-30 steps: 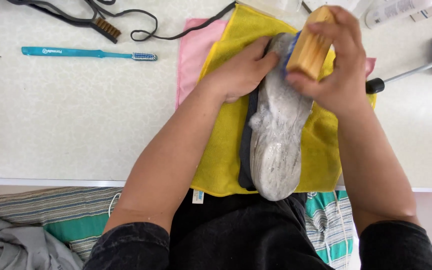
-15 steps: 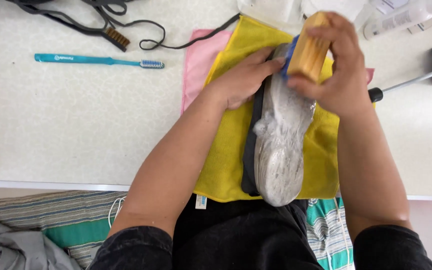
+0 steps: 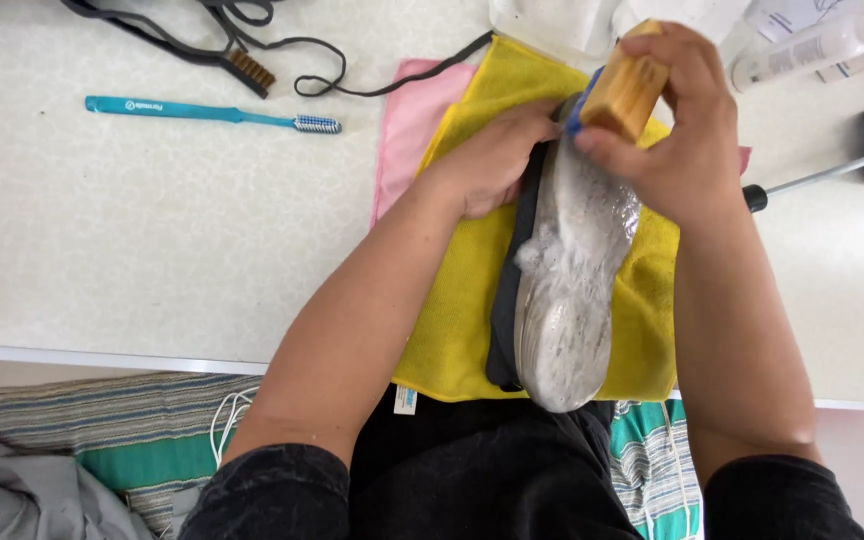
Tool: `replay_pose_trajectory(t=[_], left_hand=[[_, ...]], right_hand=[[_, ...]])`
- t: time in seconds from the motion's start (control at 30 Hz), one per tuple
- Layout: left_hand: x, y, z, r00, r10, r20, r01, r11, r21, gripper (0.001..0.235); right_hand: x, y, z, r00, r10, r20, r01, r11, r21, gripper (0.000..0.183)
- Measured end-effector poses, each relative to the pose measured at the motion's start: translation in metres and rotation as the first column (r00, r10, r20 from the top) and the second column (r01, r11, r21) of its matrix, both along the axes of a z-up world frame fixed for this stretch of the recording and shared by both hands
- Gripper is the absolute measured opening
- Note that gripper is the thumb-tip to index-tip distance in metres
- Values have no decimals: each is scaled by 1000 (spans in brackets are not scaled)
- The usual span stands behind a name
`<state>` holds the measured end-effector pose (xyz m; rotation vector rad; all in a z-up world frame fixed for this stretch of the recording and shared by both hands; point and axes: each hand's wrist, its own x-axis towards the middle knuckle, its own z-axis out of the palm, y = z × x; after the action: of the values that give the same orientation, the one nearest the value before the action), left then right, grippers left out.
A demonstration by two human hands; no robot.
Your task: The person scrubs the sole of a white sneaker with a wooden brush and a toothbrush. They apply a cleaning solution and scrub the shoe's sole thoroughly while it rests on a yellow towel.
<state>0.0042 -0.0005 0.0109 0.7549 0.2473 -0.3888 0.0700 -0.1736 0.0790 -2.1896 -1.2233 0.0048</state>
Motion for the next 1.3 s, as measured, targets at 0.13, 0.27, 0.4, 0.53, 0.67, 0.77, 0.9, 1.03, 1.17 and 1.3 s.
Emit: replay_pose_trajectory(t=[0.13, 0.27, 0.4, 0.53, 0.67, 0.77, 0.9, 1.03, 1.17, 1.3], left_hand=[[-1, 5, -12, 990, 4, 143, -41, 967, 252, 35], [-1, -1, 1, 997, -56, -49, 67, 964, 257, 37], [-1, 3, 7, 994, -45, -96, 65, 973, 222, 61], [3, 1, 2, 998, -30, -55, 39, 982, 183, 31], [-4, 2, -3, 998, -21, 65, 5, 969, 246, 47], [-3, 0, 7, 999, -37, 13, 33, 980, 196, 40], [0, 0, 1, 996, -85, -24, 88, 925, 369, 72], [-2, 4, 7, 992, -119, 33, 91, 887, 453, 71], [-5, 3, -3, 989, -115, 93, 58, 880, 471, 52], [-7, 3, -8, 973, -130, 192, -1, 824, 566, 48]], right_hand=[[-3, -5, 2, 988, 138, 70, -132, 988, -78, 76], [-2, -15, 1, 995, 15, 103, -8, 998, -68, 70], [9, -18, 2, 976, 108, 189, -85, 988, -127, 72], [2, -14, 6, 980, 98, 173, -87, 994, -69, 67], [-1, -14, -4, 989, 75, 126, -64, 994, -91, 73], [-4, -19, 2, 990, 58, 125, -47, 995, -88, 73], [4, -24, 6, 980, 120, 156, -93, 980, -174, 77], [0, -19, 7, 989, 91, 114, -80, 992, -95, 67], [-9, -26, 4, 980, 163, 117, -146, 979, -142, 76], [-28, -29, 10, 966, 249, 70, -234, 957, -174, 74]])
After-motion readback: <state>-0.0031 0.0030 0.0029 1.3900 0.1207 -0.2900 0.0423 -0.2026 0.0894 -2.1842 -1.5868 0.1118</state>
